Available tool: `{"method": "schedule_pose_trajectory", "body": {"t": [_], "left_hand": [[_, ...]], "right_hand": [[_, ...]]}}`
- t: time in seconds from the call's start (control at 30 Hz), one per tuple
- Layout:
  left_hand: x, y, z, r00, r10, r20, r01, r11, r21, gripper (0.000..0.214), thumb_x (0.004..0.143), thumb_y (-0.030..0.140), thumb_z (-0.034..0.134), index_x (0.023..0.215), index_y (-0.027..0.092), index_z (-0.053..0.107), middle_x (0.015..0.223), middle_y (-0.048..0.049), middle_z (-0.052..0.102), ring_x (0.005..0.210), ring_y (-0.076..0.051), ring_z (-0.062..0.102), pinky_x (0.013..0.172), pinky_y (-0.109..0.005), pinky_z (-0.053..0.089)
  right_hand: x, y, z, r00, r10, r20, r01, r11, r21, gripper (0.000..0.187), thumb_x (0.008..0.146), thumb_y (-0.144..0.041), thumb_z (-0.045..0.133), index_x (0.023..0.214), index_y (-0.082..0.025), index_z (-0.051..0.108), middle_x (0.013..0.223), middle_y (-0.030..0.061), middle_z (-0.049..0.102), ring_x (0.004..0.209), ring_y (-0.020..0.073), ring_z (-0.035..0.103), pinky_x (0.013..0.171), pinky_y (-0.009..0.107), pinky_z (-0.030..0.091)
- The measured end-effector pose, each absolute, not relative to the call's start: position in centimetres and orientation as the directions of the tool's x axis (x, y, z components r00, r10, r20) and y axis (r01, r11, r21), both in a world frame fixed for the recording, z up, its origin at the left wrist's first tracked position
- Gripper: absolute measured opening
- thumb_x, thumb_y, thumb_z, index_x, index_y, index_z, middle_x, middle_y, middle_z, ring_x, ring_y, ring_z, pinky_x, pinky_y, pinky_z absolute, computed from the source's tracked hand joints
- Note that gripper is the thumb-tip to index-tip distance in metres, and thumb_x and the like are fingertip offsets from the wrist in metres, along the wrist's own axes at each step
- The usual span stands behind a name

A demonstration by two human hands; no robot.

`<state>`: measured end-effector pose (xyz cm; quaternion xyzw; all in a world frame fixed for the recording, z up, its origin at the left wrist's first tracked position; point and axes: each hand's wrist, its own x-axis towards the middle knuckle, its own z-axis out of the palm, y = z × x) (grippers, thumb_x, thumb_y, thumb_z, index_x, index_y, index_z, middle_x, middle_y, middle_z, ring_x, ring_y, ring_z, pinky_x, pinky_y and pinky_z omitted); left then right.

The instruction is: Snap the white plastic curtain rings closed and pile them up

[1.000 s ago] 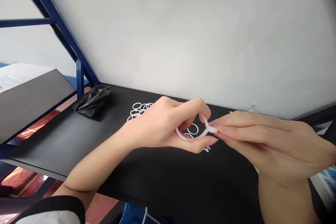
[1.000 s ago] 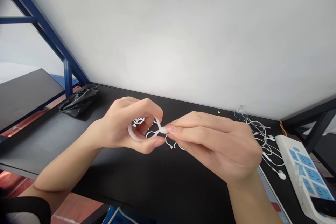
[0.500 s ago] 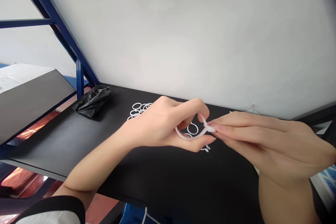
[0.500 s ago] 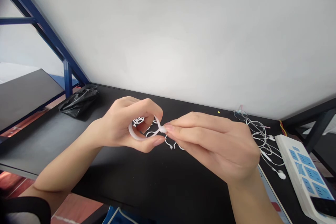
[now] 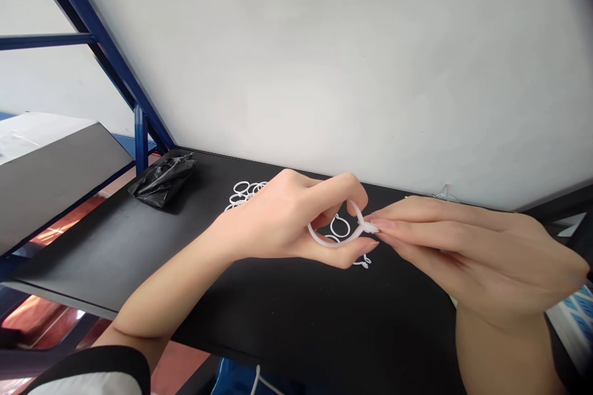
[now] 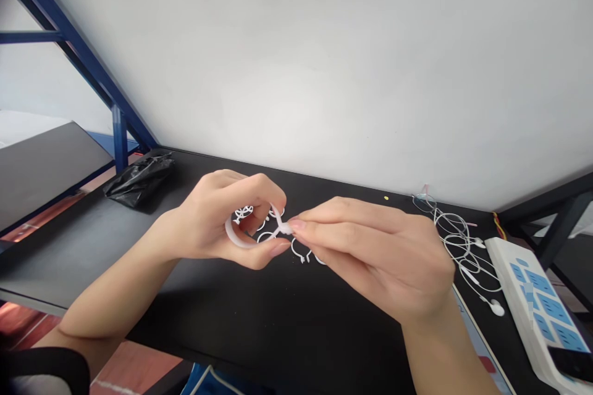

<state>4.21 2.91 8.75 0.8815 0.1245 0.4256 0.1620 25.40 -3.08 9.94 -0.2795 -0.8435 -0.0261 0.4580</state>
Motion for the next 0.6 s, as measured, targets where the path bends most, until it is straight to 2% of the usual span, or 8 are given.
{"method": "schedule_pose_trajectory", "body": {"t": [0.33,0.47,0.53,0.6], "left_hand": [[4.2,2.9,8.6,0.617,0.375,0.692,0.098,-0.909,0.406,0.02,0.081,0.026,0.067,0.088,0.02,0.05,0.059,0.0111,0.05,0.046,-0.002,0.04,0.046,-0.013,0.034],[4.1,3.3,8.8,0.625,0.382,0.681,0.171,-0.918,0.358,0.018,0.083,0.031,0.065,0.087,0.019,0.052,0.059,0.0097,0.052,0.045,-0.003,0.037,0.044,-0.016,0.031],[4.1,4.1,8.6,0.647,0.407,0.644,0.264,-0.913,0.311,0.02,0.085,0.037,0.063,0.087,0.018,0.056,0.062,0.0075,0.056,0.045,-0.004,0.038,0.044,-0.018,0.03],[4.2,5.4,8.0,0.672,0.482,0.562,0.396,-0.875,0.278,0.028,0.088,0.045,0.059,0.085,0.017,0.06,0.067,0.0036,0.061,0.048,-0.006,0.043,0.047,-0.02,0.031]], "right_hand": [[25.1,-3.1,9.8,-0.404,0.452,0.795,0.49,0.841,-0.23,0.041,0.079,0.002,0.07,0.107,-0.028,0.074,0.09,-0.0009,0.078,0.07,0.017,0.074,0.055,0.027,0.061],[25.2,-2.5,9.5,-0.403,0.472,0.784,0.511,0.827,-0.235,0.036,0.081,0.0,0.069,0.104,-0.027,0.072,0.09,-0.0007,0.077,0.074,0.0161,0.073,0.058,0.027,0.059],[25.5,-1.9,9.3,-0.404,0.535,0.742,0.559,0.787,-0.263,0.027,0.085,-0.005,0.068,0.101,-0.026,0.072,0.09,-0.0005,0.077,0.077,0.0161,0.072,0.062,0.027,0.059],[25.7,-1.1,9.0,-0.421,0.707,0.568,0.638,0.676,-0.369,0.015,0.091,-0.015,0.063,0.097,-0.024,0.072,0.088,-0.0002,0.075,0.074,0.015,0.07,0.06,0.027,0.055]]}}
